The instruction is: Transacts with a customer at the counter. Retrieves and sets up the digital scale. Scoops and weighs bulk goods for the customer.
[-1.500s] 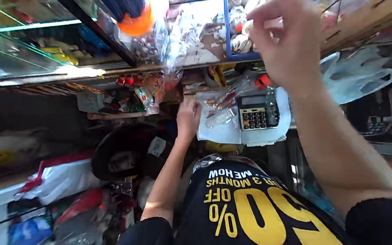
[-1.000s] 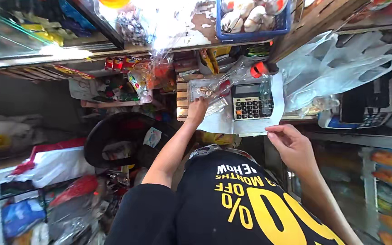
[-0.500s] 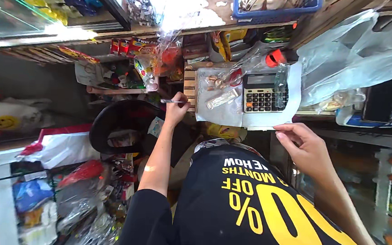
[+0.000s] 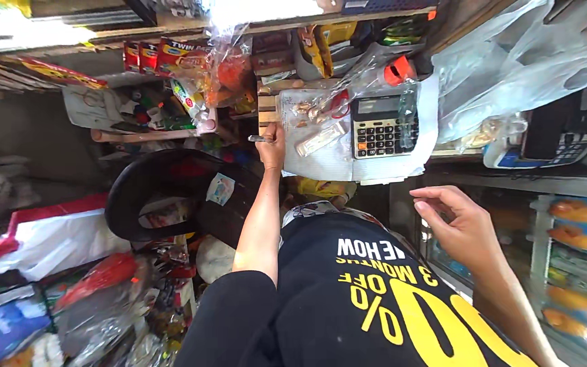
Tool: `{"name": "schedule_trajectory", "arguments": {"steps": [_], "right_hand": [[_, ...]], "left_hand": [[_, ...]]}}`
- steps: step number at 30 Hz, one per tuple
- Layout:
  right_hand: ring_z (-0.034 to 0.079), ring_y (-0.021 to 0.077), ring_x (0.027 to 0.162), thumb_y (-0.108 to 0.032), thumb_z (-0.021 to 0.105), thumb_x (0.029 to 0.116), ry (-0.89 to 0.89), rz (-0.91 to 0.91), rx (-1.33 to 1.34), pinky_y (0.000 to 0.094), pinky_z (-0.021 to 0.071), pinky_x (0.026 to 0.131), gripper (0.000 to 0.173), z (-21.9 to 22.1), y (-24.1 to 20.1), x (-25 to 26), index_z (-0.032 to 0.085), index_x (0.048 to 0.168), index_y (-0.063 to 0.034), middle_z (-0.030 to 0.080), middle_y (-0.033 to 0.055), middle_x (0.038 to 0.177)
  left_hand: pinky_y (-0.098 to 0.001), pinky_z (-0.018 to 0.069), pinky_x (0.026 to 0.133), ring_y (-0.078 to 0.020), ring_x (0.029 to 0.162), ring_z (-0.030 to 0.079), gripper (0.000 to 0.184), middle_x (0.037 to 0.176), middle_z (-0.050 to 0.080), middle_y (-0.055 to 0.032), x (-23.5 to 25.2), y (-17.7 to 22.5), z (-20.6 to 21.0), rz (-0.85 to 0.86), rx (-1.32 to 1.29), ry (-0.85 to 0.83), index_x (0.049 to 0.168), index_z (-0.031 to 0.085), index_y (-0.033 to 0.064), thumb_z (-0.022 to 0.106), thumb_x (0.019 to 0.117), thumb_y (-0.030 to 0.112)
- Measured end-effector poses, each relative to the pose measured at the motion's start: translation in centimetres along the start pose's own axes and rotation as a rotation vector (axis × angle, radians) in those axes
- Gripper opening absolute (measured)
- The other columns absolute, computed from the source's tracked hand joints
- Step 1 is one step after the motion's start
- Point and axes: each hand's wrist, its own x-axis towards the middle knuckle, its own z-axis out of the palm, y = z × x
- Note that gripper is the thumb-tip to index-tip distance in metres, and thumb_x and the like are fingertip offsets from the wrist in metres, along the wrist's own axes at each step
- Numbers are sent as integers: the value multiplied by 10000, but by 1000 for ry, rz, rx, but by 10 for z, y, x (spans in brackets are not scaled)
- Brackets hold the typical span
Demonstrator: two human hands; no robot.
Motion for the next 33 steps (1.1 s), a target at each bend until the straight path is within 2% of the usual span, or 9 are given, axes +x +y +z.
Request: {"name": "schedule_trajectory", "arguments": {"steps": [3,10,18,24,27,31,33], "right_hand": [[682,96,1006,-276,560,1014,5,7,-18,244,578,902,332,-1,0,0,707,1180,-30,679,120,1162],[677,89,1005,-265,553,1015,-6,4,-25,230,571,900,328,2,0,2,707,1177,-24,677,125,1157],[676,86,999,-275,545,1019,-11,-2,-37,229,568,897,328,4,0,4,713,1173,-39,680,114,1161],[671,88,1001,-283,542,1014,-18,-8,-50,233,565,895,331,6,1,4,717,1170,-50,681,103,1156],[673,89,1002,-284,544,1015,-24,-23,-49,234,566,896,330,6,1,3,718,1170,-50,686,104,1152],[674,92,998,-284,544,1016,-24,-30,-51,238,567,891,330,7,2,2,715,1178,-53,687,104,1151],[669,96,996,-279,538,1020,-33,-38,-57,240,562,889,333,7,3,1,712,1185,-48,684,110,1147]], "left_hand": [[-258,456,615,-55,585,522,285,635,565,-17,-3,-2,-1,12,11,42,764,658,-2,567,1013,102],[-342,444,601,-131,570,530,308,601,545,-45,-1,-3,-1,36,135,12,695,621,17,578,985,110],[-325,421,565,-119,537,500,365,569,507,-27,-1,-4,-1,47,158,12,640,571,43,588,993,135],[-318,430,578,-115,554,511,344,591,521,-33,-1,-7,-2,70,128,-16,673,591,37,577,1002,137],[-355,451,592,-152,566,541,345,607,552,-64,-2,-7,-1,87,150,-26,688,607,17,573,1008,141],[-375,451,613,-154,580,537,349,603,533,-47,0,-3,-2,22,164,-44,694,605,37,563,1014,168],[-409,478,619,-191,594,587,324,622,588,-90,-1,-3,-2,52,196,-44,724,644,6,575,1003,155]]}}
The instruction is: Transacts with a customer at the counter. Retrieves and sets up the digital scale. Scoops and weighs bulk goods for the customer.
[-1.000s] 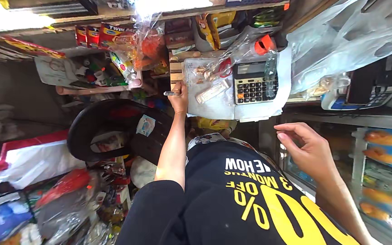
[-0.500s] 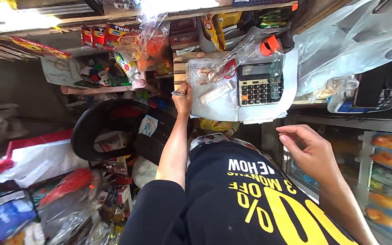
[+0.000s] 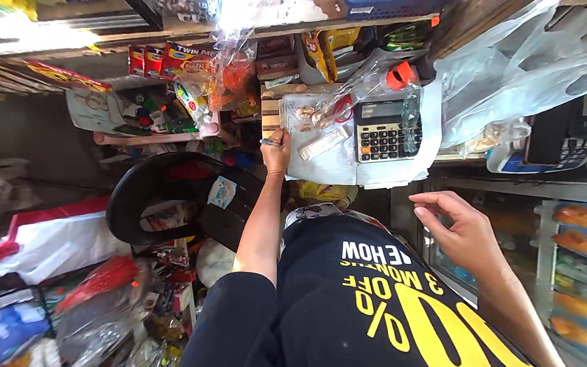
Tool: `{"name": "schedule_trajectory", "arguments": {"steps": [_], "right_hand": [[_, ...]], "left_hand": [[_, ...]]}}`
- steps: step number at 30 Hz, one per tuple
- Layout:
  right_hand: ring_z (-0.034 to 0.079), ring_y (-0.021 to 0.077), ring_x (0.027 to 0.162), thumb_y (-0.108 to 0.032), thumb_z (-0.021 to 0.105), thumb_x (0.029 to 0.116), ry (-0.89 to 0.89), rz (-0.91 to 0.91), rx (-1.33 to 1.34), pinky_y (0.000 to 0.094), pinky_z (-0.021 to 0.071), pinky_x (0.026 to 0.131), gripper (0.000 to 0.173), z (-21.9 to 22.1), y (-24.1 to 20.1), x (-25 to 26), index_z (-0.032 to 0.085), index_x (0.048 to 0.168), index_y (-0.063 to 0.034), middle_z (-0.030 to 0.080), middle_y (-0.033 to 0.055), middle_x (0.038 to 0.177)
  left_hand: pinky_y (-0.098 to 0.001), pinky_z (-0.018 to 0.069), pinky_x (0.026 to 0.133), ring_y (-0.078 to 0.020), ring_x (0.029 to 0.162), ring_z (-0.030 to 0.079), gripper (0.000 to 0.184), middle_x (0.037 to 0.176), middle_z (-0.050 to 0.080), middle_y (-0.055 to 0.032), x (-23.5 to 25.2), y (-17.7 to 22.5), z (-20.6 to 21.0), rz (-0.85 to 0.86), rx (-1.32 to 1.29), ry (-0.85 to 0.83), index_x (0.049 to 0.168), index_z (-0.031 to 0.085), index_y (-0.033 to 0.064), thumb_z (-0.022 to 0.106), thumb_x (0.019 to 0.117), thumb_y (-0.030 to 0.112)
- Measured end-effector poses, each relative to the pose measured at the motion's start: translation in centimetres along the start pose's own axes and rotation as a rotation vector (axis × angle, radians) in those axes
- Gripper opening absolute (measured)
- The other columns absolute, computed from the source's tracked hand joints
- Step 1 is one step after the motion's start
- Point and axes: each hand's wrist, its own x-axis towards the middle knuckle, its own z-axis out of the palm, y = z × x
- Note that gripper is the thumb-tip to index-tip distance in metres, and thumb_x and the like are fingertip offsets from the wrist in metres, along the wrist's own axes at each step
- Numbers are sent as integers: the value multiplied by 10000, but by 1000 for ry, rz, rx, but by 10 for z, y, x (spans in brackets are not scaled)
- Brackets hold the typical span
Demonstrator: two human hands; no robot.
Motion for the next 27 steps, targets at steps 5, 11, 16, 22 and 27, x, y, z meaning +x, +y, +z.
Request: {"name": "schedule_trajectory", "arguments": {"steps": [5,11,16,22,27], "right_hand": [[668,101,1000,-272,535,1022,0,-12,2,249,565,891,331,1,2,-3,713,1195,-53,685,108,1144],[664,95,1011,-286,531,1025,-14,-11,3,245,560,895,338,1,3,-3,709,1204,-62,684,99,1145],[663,95,1008,-279,529,1021,3,-32,19,241,557,893,338,3,4,4,711,1201,-58,685,103,1145],[666,99,1018,-283,538,1017,13,-55,40,241,560,895,331,0,8,8,716,1193,-67,687,92,1142],[670,92,1024,-276,543,1012,47,-55,67,236,565,904,327,-6,16,12,714,1196,-65,687,88,1151]], "left_hand": [[-381,486,652,-157,628,579,319,662,595,-68,3,2,-1,-28,-71,-31,773,662,11,550,1024,171],[-306,471,600,-78,573,524,325,648,570,11,16,8,-16,-308,-291,-151,824,680,48,552,1041,254],[-638,516,898,-428,1000,687,514,1021,704,-254,33,45,-44,-402,223,-444,1192,661,-26,573,1034,456],[-618,527,913,-433,1083,675,559,1189,672,-259,29,69,-29,-323,335,-391,1349,566,-6,400,1098,465],[-583,524,954,-419,1162,630,443,1302,595,-259,30,68,-27,-268,321,-335,1328,575,-7,434,1105,348]]}}
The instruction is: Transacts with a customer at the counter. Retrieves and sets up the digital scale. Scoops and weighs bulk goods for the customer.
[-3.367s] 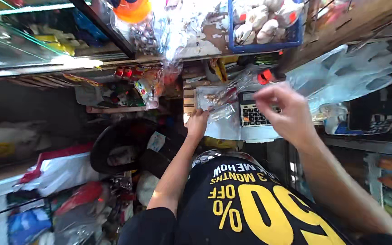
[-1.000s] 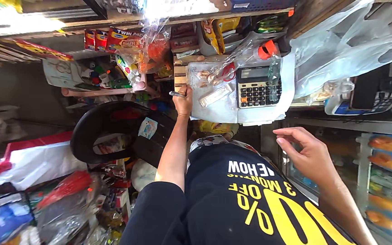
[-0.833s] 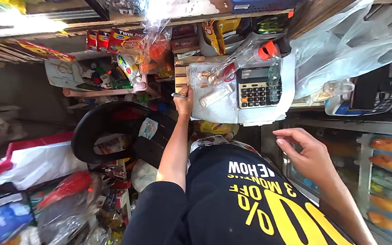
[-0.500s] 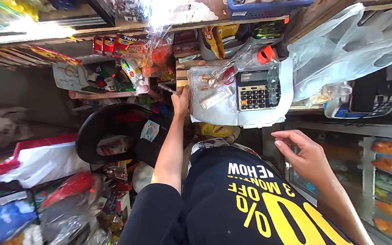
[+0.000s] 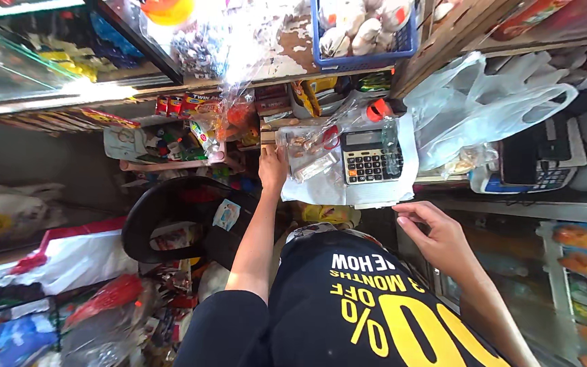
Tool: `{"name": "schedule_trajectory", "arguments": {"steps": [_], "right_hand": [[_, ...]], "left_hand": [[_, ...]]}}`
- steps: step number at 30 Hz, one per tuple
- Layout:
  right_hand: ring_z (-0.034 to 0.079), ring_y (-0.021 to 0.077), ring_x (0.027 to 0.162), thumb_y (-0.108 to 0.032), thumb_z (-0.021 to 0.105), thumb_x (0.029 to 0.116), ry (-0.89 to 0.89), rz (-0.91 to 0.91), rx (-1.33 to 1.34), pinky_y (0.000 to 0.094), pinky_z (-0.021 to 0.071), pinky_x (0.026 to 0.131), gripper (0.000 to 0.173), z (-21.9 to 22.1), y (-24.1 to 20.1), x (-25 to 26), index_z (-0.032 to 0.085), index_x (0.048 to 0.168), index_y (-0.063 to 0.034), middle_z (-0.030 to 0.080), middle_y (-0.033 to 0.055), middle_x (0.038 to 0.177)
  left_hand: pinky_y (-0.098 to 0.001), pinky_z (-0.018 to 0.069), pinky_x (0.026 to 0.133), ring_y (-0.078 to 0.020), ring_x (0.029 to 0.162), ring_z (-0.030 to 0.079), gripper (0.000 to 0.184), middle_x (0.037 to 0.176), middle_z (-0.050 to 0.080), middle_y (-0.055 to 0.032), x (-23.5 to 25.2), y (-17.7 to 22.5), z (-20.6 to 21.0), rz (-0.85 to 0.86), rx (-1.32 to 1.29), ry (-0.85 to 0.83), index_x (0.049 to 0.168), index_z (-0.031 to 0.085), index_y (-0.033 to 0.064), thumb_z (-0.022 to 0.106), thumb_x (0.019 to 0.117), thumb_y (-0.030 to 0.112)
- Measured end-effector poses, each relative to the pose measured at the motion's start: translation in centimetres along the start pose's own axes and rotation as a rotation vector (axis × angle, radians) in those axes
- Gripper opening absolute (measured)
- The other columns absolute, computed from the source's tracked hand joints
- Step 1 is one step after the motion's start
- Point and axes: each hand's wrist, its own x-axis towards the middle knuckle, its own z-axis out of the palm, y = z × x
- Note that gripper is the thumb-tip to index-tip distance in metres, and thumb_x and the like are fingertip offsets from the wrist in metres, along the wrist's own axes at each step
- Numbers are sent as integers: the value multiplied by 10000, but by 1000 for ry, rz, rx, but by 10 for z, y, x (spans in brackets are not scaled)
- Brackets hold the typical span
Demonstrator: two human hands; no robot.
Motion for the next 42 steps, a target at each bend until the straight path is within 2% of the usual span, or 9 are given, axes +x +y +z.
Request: {"name": "schedule_trajectory", "arguments": {"steps": [8,13,16,20,25,30,36,39,42], "right_hand": [[680,113,986,-253,551,997,24,-66,34,260,580,879,318,-6,6,15,720,1187,-62,690,92,1122],[688,122,958,-247,557,982,35,-107,36,286,589,866,309,-8,12,30,727,1171,-71,695,87,1119],[690,143,980,-243,565,981,21,-122,40,312,590,877,307,-11,13,37,728,1176,-72,696,93,1144],[694,161,983,-248,557,977,35,-164,40,330,589,879,316,-14,13,45,731,1172,-70,706,95,1140],[690,143,986,-259,548,982,21,-200,38,313,583,889,319,-16,10,51,731,1170,-78,705,86,1124],[690,142,990,-234,551,981,19,-255,81,301,581,890,313,-10,6,51,727,1172,-60,707,94,1110],[695,130,990,-222,556,972,11,-229,132,288,588,877,305,-5,5,42,726,1166,-60,712,86,1134],[691,111,997,-222,561,975,14,-217,152,262,586,874,296,-7,8,38,726,1162,-65,708,81,1133],[688,89,988,-215,564,976,-15,-248,195,250,584,878,287,-8,2,42,728,1158,-67,709,66,1112]], "left_hand": [[-574,545,949,-428,1131,646,416,1374,546,-281,-1,-15,1,88,-26,67,1375,562,-5,512,1077,281],[-532,505,1036,-436,1226,596,403,1398,527,-309,-2,-8,-16,76,-33,106,1345,586,-49,536,1055,227],[-521,497,1047,-434,1243,584,353,1401,522,-314,-8,4,-27,105,-20,188,1306,620,-42,543,1047,186],[-525,492,1052,-446,1221,594,305,1301,593,-311,-10,34,-53,306,4,345,1236,657,-73,565,1018,120],[-615,456,1046,-479,1224,577,285,1268,628,-279,25,86,-94,467,295,470,1231,680,-28,630,977,91],[-609,433,1056,-475,1293,543,308,1289,649,-268,90,131,-112,444,480,379,1274,662,-38,537,1027,98],[-588,405,1102,-449,1380,474,373,1404,556,-295,139,166,-109,357,565,241,1309,608,-85,579,1016,145],[-622,392,1102,-467,1331,510,387,1375,577,-291,141,185,-123,332,487,212,1326,609,-39,595,1022,201],[-655,415,1044,-452,1195,620,324,1204,681,-261,132,205,-149,352,455,181,1234,662,9,559,1047,253]]}}
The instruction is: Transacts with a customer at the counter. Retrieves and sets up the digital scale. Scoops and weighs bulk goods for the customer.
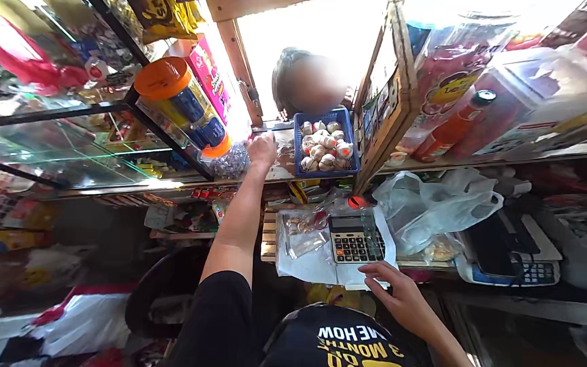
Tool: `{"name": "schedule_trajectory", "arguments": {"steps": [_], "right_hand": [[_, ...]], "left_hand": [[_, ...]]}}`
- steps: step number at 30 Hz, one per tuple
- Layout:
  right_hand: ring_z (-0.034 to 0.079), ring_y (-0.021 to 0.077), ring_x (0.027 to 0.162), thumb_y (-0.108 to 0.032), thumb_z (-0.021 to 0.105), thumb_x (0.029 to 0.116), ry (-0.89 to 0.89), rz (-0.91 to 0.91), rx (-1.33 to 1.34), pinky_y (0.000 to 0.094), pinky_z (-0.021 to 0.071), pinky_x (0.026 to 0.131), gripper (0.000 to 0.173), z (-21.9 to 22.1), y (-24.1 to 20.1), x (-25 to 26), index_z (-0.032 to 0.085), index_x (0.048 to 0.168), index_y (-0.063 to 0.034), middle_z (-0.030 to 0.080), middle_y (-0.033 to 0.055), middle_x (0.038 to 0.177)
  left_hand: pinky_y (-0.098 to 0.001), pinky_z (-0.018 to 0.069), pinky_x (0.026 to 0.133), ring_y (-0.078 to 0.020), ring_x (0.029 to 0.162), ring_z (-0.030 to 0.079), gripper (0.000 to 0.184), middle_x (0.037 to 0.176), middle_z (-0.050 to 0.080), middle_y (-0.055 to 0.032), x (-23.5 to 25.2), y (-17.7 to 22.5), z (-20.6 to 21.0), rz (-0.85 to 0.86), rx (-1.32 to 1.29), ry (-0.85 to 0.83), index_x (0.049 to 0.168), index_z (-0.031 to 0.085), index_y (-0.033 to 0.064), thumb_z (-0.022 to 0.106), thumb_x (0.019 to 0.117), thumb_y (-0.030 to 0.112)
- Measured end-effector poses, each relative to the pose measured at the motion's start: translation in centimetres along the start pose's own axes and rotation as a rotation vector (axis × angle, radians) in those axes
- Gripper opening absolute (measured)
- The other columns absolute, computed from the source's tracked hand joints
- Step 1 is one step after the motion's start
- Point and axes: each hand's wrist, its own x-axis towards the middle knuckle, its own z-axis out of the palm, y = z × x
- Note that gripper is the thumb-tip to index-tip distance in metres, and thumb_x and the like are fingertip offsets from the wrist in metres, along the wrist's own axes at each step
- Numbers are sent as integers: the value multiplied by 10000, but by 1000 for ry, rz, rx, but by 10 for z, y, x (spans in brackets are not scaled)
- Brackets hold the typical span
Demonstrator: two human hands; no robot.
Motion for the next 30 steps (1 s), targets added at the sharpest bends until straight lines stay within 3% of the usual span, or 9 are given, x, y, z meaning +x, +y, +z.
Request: {"name": "schedule_trajectory", "arguments": {"steps": [5,10,13,15,17,20,26,28,30], "right_hand": [[675,125,1078,-200,586,1005,-150,-106,157,293,584,918,337,1,-44,52,643,1279,-13,674,109,1220],[487,272,1381,-276,718,913,10,-183,187,457,484,1070,809,20,-101,139,299,1557,-23,441,203,1525],[589,211,1262,-120,718,929,-116,-242,268,425,516,1033,840,31,-132,161,197,1588,-82,569,145,1403],[700,131,938,28,517,1000,-310,-115,423,331,597,837,562,32,-138,154,291,1500,-89,679,83,1140],[557,66,668,-32,404,1049,-493,55,582,237,486,619,323,23,-130,139,460,1357,-112,616,9,902],[417,-27,580,-192,423,1053,-671,166,617,150,333,523,234,1,-106,121,630,1150,-141,567,-92,790],[508,-27,760,-210,388,1101,-529,-82,331,146,436,676,286,-6,-80,93,617,1031,-53,539,-53,881],[568,104,996,-169,491,1049,-360,-230,24,265,488,901,260,-6,-76,95,701,991,-28,600,62,1038],[597,262,1010,-236,637,971,-194,-285,-273,476,473,917,191,-1,-73,98,762,962,-92,648,94,990]], "left_hand": [[-692,483,929,-463,1165,632,296,1217,666,-249,-32,21,-90,167,52,-151,1248,652,50,506,1078,244],[-597,498,946,-342,1070,678,208,1105,714,-151,-102,38,-149,647,148,-387,1140,714,61,602,1039,204],[-580,523,864,-322,989,687,177,1028,715,-133,-147,50,-142,762,152,-461,1107,723,76,607,1021,179],[-575,546,774,-317,886,698,164,922,706,-116,-172,49,-129,754,81,-458,1130,692,100,601,1017,176],[-521,541,654,-264,711,661,204,786,660,-67,-191,39,-111,797,-41,-406,1156,658,123,636,1013,267],[-419,559,580,-160,665,667,206,824,698,0,-220,23,-68,943,-203,-244,1084,707,146,662,983,320],[-401,498,589,-195,670,641,303,761,648,-51,-241,30,-21,867,-373,-144,973,671,83,472,1093,278],[-440,528,662,-223,706,653,318,767,655,-85,-243,36,-8,703,-459,-203,986,678,45,490,1082,283],[-370,511,673,-173,687,608,310,760,630,-75,-251,41,8,484,-632,-275,1013,682,19,503,1070,266]]}}
